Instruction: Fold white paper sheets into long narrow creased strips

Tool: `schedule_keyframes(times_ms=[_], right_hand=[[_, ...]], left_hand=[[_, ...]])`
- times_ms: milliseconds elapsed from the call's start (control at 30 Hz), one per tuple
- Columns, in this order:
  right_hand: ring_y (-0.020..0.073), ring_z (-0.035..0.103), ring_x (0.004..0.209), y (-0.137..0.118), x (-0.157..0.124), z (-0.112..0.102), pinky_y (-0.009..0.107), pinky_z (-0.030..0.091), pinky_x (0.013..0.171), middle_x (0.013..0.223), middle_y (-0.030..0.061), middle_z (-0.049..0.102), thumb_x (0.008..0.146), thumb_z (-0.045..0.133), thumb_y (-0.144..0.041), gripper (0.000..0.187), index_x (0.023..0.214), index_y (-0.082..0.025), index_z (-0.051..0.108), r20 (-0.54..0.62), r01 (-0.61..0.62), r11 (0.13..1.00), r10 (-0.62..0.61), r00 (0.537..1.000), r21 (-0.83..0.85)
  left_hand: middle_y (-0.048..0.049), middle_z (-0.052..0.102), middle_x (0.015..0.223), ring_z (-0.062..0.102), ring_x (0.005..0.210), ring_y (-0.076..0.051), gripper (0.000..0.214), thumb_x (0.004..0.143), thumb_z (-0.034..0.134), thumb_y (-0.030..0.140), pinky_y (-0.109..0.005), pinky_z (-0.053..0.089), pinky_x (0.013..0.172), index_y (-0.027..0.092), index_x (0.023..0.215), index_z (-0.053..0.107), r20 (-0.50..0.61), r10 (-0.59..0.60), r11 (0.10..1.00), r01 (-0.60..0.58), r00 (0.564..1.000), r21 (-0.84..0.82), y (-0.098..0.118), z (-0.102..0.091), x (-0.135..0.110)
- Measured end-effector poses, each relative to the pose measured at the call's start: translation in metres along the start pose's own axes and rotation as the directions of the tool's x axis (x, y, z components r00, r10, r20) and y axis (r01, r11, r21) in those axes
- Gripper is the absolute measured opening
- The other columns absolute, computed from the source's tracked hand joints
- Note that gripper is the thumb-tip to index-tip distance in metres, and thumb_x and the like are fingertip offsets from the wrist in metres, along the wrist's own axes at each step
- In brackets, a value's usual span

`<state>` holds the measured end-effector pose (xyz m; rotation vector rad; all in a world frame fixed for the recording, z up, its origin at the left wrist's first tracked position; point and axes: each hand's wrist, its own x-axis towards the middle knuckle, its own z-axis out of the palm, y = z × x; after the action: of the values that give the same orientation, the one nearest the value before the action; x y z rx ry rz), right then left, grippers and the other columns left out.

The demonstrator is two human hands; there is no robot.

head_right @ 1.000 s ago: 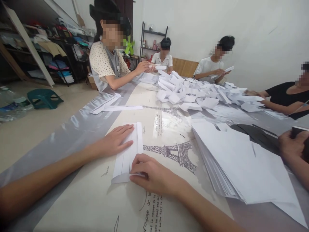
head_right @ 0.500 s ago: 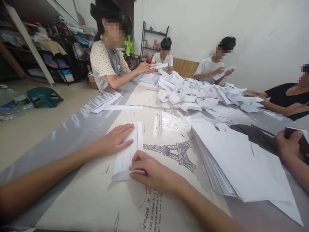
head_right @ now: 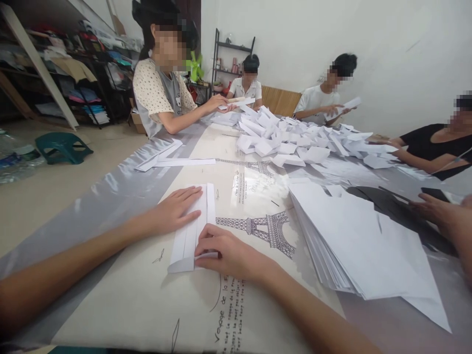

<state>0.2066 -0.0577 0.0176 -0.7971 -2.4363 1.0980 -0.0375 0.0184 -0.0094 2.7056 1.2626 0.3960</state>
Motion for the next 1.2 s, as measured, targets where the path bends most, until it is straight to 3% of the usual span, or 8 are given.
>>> schedule_keyframes(times_ms=[200, 533, 667, 767, 833, 933, 1067, 1200], right_hand=[[0.0121, 0.057, 0.080, 0.004, 0.003, 0.000, 0.026, 0.050, 0.071, 0.104, 0.0023, 0.057, 0.094, 0.068, -0.026, 0.005, 0.095, -0.023, 0.071, -0.004, 0.026, 1.000, -0.026, 1.000, -0.011], [0.0106, 0.048, 0.070, 0.006, -0.002, 0.008, 0.027, 0.048, 0.064, 0.121, 0.0043, 0.052, 0.094, 0.067, -0.036, 0.023, 0.103, -0.024, 0.050, -0.069, -0.023, 0.985, 0.012, 0.998, -0.172], [0.0102, 0.048, 0.069, 0.006, -0.002, 0.008, 0.027, 0.048, 0.064, 0.125, 0.0046, 0.049, 0.093, 0.069, -0.039, 0.028, 0.104, -0.024, 0.047, -0.073, -0.044, 0.985, 0.032, 0.997, -0.169], [0.0086, 0.045, 0.064, 0.007, -0.002, 0.009, 0.028, 0.048, 0.063, 0.129, 0.0050, 0.047, 0.093, 0.068, -0.042, 0.030, 0.105, -0.025, 0.046, -0.072, -0.063, 0.986, 0.053, 0.996, -0.157], [0.0086, 0.044, 0.064, 0.009, -0.002, 0.009, 0.028, 0.047, 0.062, 0.130, 0.0055, 0.046, 0.092, 0.069, -0.042, 0.033, 0.107, -0.025, 0.045, -0.079, -0.058, 0.986, 0.046, 0.996, -0.154], [0.0107, 0.047, 0.070, 0.010, -0.002, 0.009, 0.027, 0.045, 0.061, 0.127, 0.0061, 0.047, 0.089, 0.073, -0.042, 0.039, 0.105, -0.024, 0.042, -0.122, -0.044, 0.985, 0.023, 0.992, -0.167], [0.0150, 0.050, 0.078, 0.007, 0.001, 0.008, 0.028, 0.042, 0.062, 0.113, 0.0037, 0.051, 0.080, 0.081, -0.044, 0.049, 0.099, -0.024, 0.040, -0.181, -0.107, 0.966, 0.064, 0.981, -0.235], [0.0143, 0.050, 0.072, -0.001, 0.002, 0.001, 0.028, 0.039, 0.060, 0.094, -0.0013, 0.054, 0.077, 0.081, -0.049, 0.049, 0.091, -0.024, 0.042, -0.149, -0.202, 0.958, 0.173, 0.974, -0.205]], left_hand=[[-0.0127, 0.028, 0.164, 0.024, 0.151, -0.030, 0.063, 0.104, 0.033, 0.052, -0.047, 0.021, 0.122, 0.016, 0.155, 0.029, 0.054, -0.039, 0.999, 0.040, 0.998, -0.015, 0.006, -0.007, 0.000], [-0.0115, 0.027, 0.164, 0.024, 0.151, -0.030, 0.063, 0.104, 0.030, 0.055, -0.045, 0.022, 0.121, 0.019, 0.156, 0.026, 0.047, -0.011, 1.000, 0.011, 0.999, 0.000, 0.000, -0.003, -0.001], [-0.0139, 0.028, 0.163, 0.027, 0.148, -0.034, 0.054, 0.103, 0.036, 0.050, -0.049, 0.025, 0.119, 0.017, 0.146, 0.039, -0.092, 0.043, 0.999, -0.040, 0.995, 0.035, 0.008, -0.005, 0.000], [-0.0177, 0.053, 0.138, 0.052, 0.123, -0.033, 0.033, 0.102, 0.039, 0.038, -0.048, 0.040, 0.103, 0.015, 0.115, 0.059, -0.197, 0.101, 0.995, -0.100, 0.975, 0.014, 0.023, -0.016, -0.001], [-0.0088, 0.063, 0.103, 0.060, 0.092, -0.023, 0.025, 0.101, 0.039, 0.032, -0.039, 0.047, 0.085, 0.018, 0.094, 0.059, -0.063, 0.150, 0.974, -0.159, 0.987, -0.162, 0.033, -0.024, -0.005], [-0.0034, 0.059, 0.090, 0.055, 0.083, -0.020, 0.017, 0.098, 0.048, 0.034, -0.033, 0.046, 0.076, 0.020, 0.091, 0.056, 0.093, 0.237, 0.908, -0.186, 0.967, -0.375, 0.042, -0.031, -0.010], [-0.0032, 0.055, 0.090, 0.050, 0.082, -0.021, 0.040, 0.089, 0.063, 0.059, -0.034, 0.043, 0.074, 0.021, 0.092, 0.052, 0.086, 0.221, 0.915, -0.175, 0.972, -0.363, 0.044, -0.025, -0.011], [-0.0047, 0.055, 0.096, 0.049, 0.088, -0.023, 0.043, 0.090, 0.062, 0.062, -0.036, 0.040, 0.080, 0.021, 0.100, 0.057, 0.074, 0.315, 0.918, -0.284, 0.946, -0.276, 0.042, -0.014, -0.008]])
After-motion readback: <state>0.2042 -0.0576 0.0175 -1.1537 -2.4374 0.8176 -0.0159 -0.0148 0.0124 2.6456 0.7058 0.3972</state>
